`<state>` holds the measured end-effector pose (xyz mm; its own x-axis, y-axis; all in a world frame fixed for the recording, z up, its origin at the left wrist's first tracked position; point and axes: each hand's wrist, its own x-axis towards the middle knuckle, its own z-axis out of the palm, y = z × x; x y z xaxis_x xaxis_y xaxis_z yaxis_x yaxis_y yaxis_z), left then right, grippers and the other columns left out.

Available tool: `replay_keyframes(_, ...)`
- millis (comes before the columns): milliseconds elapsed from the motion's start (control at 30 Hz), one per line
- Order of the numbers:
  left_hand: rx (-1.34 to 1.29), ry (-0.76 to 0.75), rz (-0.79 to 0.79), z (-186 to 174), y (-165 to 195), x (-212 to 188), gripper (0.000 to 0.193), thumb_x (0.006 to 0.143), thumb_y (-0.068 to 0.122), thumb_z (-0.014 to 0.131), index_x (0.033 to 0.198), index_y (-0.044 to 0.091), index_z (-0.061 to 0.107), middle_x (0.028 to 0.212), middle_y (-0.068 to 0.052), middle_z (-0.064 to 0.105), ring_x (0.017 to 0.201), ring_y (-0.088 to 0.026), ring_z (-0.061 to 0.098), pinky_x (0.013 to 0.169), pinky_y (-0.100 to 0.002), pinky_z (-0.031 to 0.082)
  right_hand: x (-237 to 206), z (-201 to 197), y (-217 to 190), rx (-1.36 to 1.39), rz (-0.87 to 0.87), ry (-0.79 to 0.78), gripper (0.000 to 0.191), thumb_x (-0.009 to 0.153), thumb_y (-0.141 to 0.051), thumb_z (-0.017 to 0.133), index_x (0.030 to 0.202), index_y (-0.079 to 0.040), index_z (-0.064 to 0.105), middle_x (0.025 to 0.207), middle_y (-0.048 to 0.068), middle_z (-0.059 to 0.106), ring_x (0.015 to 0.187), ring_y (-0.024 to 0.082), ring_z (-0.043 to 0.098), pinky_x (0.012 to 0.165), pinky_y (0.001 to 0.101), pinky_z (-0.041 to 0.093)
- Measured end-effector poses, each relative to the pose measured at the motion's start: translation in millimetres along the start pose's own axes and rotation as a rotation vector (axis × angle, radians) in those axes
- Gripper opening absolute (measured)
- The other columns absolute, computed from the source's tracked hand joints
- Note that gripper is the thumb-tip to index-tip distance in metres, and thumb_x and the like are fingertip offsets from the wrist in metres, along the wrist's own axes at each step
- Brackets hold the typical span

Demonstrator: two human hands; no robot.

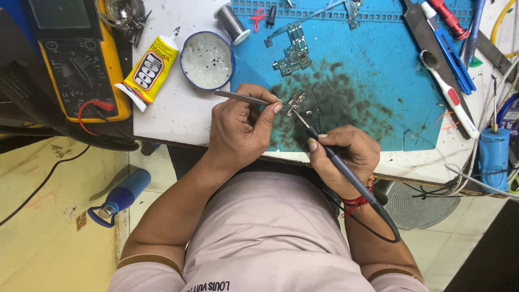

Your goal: The person uses a soldering iron and tweezers to solder components onto a small circuit board. They apply solder to specific points on the board while holding it steady with tweezers, occasionally switching to a hot air gun to assist with the process.

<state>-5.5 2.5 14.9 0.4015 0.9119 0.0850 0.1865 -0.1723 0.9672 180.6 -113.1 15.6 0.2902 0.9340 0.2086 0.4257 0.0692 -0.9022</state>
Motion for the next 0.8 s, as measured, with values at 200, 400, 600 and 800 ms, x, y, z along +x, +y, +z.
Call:
replay_keyframes(200, 0.009, 0.001, -0.002, 0.3, -1.2, -0.4, 0.012, 0.102, 0.008, 0.074, 0.104, 0.005, 0.062, 0.077, -0.002, 0.068, 0.061, -0.006, 0.065, 0.055, -0.024, 0.051, 0.4, -1.1, 0.1, -0.014, -0.026, -0.015, 0.017, 0.089, 0.004, 0.081, 0.092, 0.0, 0.064, 0.085, 0.01, 0.068, 0.067, 0.011, 0.064, 0.059, 0.022, 0.049)
replay_keyframes(400, 0.018, -0.005, -0.007, 1.6, -2.2, 0.3, 0.012, 0.102, 0.01, 0.073, 0.103, 0.005, 0.062, 0.074, -0.001, 0.068, 0.06, -0.006, 0.066, 0.053, -0.023, 0.05, -0.1, -1.6, 0.5, -0.003, -0.013, -0.016, 0.017, 0.09, 0.003, 0.081, 0.093, 0.0, 0.064, 0.085, 0.01, 0.068, 0.068, 0.011, 0.064, 0.058, 0.0216, 0.048)
replay_keyframes(600, 0.015, -0.004, 0.039, 1.8, -4.3, 0.9, 0.012, 0.103, 0.009, 0.072, 0.104, 0.005, 0.061, 0.077, -0.002, 0.068, 0.061, -0.007, 0.067, 0.054, -0.023, 0.051, 0.2, -1.4, -0.1, -0.02, -0.018, -0.02, 0.017, 0.089, 0.003, 0.081, 0.092, 0.0, 0.064, 0.085, 0.01, 0.068, 0.066, 0.01, 0.064, 0.058, 0.0215, 0.048)
replay_keyframes(800, 0.008, 0.002, 0.041, 1.9, -3.8, 1.1, 0.012, 0.103, 0.009, 0.072, 0.105, 0.004, 0.061, 0.079, -0.002, 0.069, 0.062, -0.007, 0.067, 0.054, -0.023, 0.052, 1.7, -1.1, 0.6, -0.014, -0.035, -0.021, 0.016, 0.089, 0.004, 0.08, 0.092, 0.0, 0.065, 0.084, 0.01, 0.068, 0.068, 0.011, 0.063, 0.055, 0.0211, 0.047)
